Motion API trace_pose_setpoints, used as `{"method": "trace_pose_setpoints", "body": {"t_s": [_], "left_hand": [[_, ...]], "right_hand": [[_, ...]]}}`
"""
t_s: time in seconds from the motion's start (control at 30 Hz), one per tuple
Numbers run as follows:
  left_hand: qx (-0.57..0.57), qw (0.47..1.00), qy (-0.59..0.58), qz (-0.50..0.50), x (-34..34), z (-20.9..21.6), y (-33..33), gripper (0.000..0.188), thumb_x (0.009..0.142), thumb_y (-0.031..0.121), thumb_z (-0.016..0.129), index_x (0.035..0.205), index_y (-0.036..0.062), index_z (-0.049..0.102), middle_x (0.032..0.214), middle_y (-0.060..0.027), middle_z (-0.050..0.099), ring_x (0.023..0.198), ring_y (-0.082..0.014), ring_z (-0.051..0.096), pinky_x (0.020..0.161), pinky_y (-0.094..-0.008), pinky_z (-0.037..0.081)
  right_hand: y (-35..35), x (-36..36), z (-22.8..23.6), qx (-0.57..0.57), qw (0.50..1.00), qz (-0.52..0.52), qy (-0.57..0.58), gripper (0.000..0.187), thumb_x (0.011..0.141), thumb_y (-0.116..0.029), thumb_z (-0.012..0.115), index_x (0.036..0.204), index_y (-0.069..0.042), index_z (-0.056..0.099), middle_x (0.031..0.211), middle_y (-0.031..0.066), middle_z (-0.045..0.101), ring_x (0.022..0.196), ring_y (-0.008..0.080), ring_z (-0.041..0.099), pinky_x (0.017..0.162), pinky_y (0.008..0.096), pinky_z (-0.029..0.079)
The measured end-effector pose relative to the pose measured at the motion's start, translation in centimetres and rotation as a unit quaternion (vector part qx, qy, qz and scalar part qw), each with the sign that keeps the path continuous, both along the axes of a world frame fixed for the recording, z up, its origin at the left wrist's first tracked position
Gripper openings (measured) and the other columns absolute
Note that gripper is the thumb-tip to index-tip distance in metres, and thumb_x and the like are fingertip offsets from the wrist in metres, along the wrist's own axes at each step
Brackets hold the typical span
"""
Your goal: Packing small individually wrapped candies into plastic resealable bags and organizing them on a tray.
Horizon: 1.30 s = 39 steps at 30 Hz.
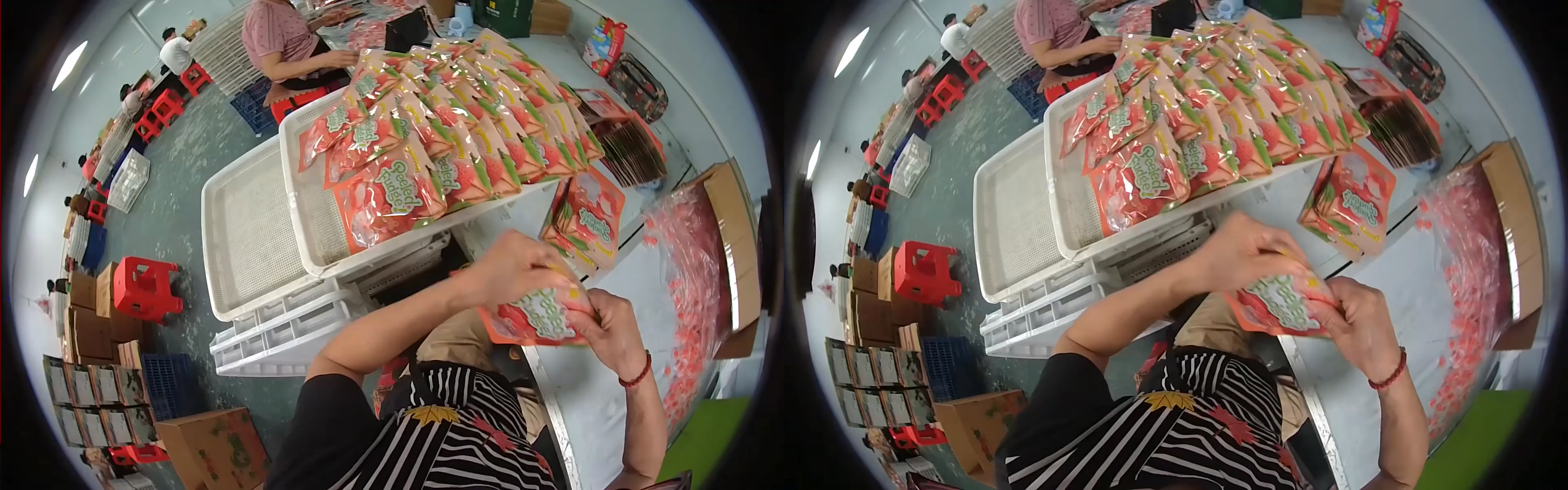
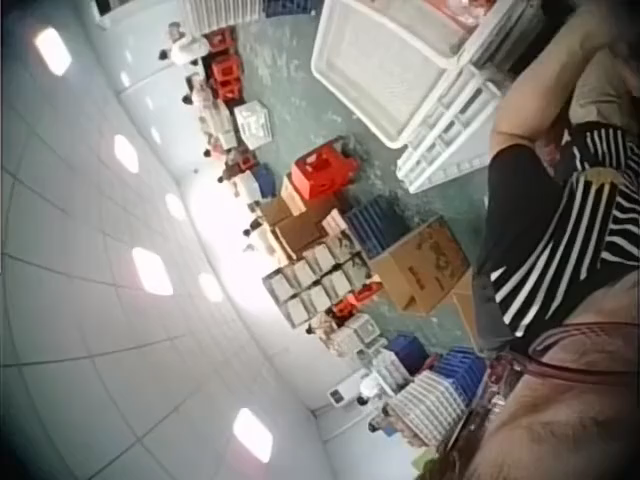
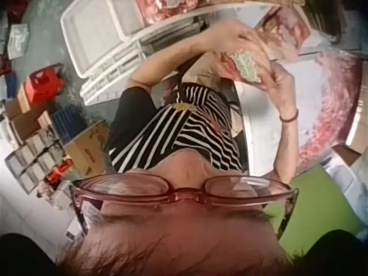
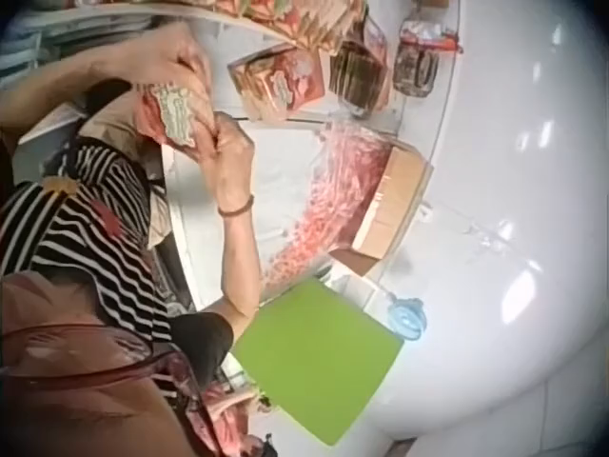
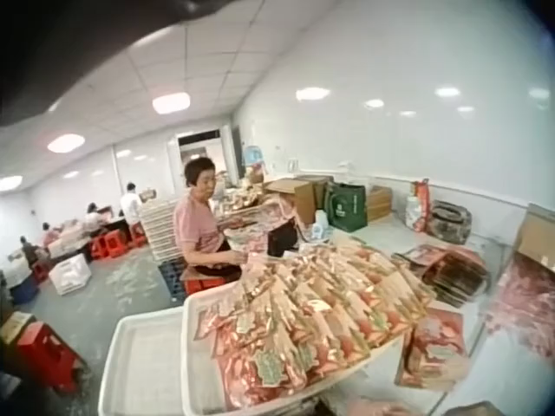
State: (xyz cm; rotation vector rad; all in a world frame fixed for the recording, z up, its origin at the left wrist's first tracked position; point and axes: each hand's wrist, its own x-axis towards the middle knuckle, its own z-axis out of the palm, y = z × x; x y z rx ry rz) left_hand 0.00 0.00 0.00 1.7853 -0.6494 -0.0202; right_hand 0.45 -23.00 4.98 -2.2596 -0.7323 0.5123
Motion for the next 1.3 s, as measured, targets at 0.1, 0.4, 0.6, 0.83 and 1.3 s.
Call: {"method": "trace_pose_setpoints", "body": {"t_s": [0.1,0.4,0.6,0.83,1.3], "left_hand": [[0.005,0.995,0.044,0.091,0.5,1.2,4.2,0.019,0.085,0.012,0.067,0.103,0.0071,0.067,0.090,-0.0081,0.071,0.075,-0.0073,0.061,0.070,-0.0238,0.049],[-0.190,0.785,-0.189,0.558,-0.9,-3.4,17.8,0.046,0.089,0.012,0.060,0.129,-0.0020,0.042,0.130,-0.0154,0.043,0.120,-0.0224,0.043,0.098,-0.0327,0.037],[0.141,0.811,-0.064,0.564,1.4,-12.6,23.3,0.053,0.097,0.030,0.044,0.138,0.0000,0.032,0.139,-0.0240,0.033,0.132,-0.0377,0.028,0.110,-0.0441,0.020],[0.184,0.738,-0.021,0.649,4.5,-19.7,25.7,0.066,0.093,0.044,0.047,0.143,0.0067,0.025,0.145,-0.0204,0.027,0.134,-0.0388,0.024,0.110,-0.0463,0.020],[0.295,0.739,-0.070,0.602,4.4,-17.4,25.6,0.050,0.099,0.027,0.035,0.135,-0.0066,0.030,0.140,-0.0341,0.027,0.133,-0.0475,0.023,0.112,-0.0441,0.022]], "right_hand": [[2.6,1.0,0.5,-0.039,0.998,0.033,-0.043,0.018,0.084,-0.016,0.066,0.091,0.000,0.066,0.074,0.0122,0.060,0.067,0.0235,0.058,0.065,0.0333,0.046],[21.5,7.1,-4.1,0.189,0.977,0.092,-0.048,0.024,0.090,-0.020,0.059,0.094,0.004,0.061,0.075,0.0079,0.066,0.066,0.0124,0.066,0.055,0.0254,0.052],[30.1,10.5,-12.0,0.238,0.968,0.036,0.069,0.024,0.085,-0.024,0.060,0.084,0.001,0.060,0.074,0.0171,0.062,0.070,0.0352,0.063,0.063,0.0419,0.048],[24.0,5.7,-11.2,0.228,0.962,0.099,-0.116,0.019,0.089,-0.017,0.056,0.099,-0.001,0.059,0.074,0.0106,0.065,0.067,0.0219,0.066,0.061,0.0315,0.050],[1.5,-6.5,-17.2,0.125,0.980,-0.078,0.131,0.020,0.087,-0.017,0.060,0.103,-0.005,0.063,0.091,0.0155,0.066,0.073,0.0287,0.065,0.065,0.0341,0.052]]}}
